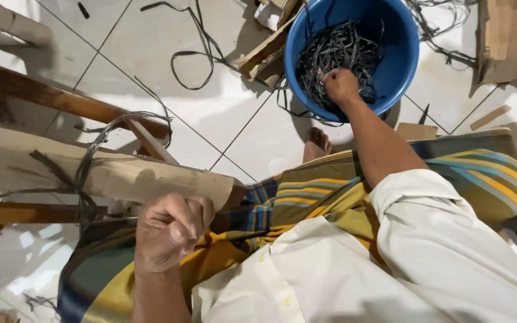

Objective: Wrapping protective cardboard around wooden chair legs and securing them with wire ties.

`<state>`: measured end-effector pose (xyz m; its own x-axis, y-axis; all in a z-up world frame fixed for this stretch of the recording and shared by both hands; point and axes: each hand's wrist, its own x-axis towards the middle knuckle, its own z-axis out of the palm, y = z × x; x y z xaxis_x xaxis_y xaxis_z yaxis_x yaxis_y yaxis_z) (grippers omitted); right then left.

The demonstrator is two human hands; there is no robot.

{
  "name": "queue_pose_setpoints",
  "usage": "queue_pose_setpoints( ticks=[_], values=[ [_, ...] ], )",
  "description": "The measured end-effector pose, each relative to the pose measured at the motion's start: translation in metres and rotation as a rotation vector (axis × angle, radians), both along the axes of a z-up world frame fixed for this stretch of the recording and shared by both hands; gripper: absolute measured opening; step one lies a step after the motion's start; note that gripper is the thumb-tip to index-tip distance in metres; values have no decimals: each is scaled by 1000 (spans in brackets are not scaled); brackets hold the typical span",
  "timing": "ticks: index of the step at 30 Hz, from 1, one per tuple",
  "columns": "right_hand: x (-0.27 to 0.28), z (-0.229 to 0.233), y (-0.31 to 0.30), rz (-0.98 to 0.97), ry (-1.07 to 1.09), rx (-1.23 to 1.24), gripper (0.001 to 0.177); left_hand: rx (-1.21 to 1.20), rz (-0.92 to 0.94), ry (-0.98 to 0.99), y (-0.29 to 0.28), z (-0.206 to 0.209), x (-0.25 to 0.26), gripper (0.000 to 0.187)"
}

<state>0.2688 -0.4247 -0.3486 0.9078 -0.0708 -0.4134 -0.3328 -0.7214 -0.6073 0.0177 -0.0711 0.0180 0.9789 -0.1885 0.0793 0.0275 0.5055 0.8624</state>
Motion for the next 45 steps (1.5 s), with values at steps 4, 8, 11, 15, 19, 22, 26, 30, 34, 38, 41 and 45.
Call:
queue_pose_setpoints(
  ticks=[4, 8, 11, 15, 19, 22, 26, 30, 34, 38, 41, 45],
  values=[
    [-4, 8, 24, 31, 77, -202, 39, -7, 36, 45, -5, 0, 2, 29],
    [1, 12, 47, 70, 129, -293, 53, 38, 37, 59, -7, -2, 5, 31],
    [3, 2, 46, 2, 223, -271, 32, 59, 9, 69, -7, -5, 7, 28],
    [22, -21, 25, -28, -75, 110, 15, 45, 9, 56, -7, 1, 9, 27],
    [40, 14, 14, -228, -101, 354, 12, 39, 7, 19, -5, 7, 5, 26],
    [29, 70, 3, -100, -110, 129, 14, 29, -9, 12, -2, 11, 1, 26],
    [24, 17, -45, -179, -187, -145, 30, -6, -49, -21, 5, 10, -7, 22],
    [16, -8, -51, -124, 108, -300, 23, -9, -28, -17, 8, 13, -11, 24],
    [-6, 73, -1, -33, 268, -397, 47, -9, -21, 0, 10, 12, -13, 24],
    [-9, 97, 21, 418, 505, -559, 56, -40, -26, -13, 11, 13, -12, 21],
    [-6, 91, 17, 576, 538, -736, 36, -53, -22, -40, 10, 14, -10, 19],
    [4, 125, 3, 488, 384, -584, 24, -10, -39, -66, 9, 15, -12, 21]
  ],
)
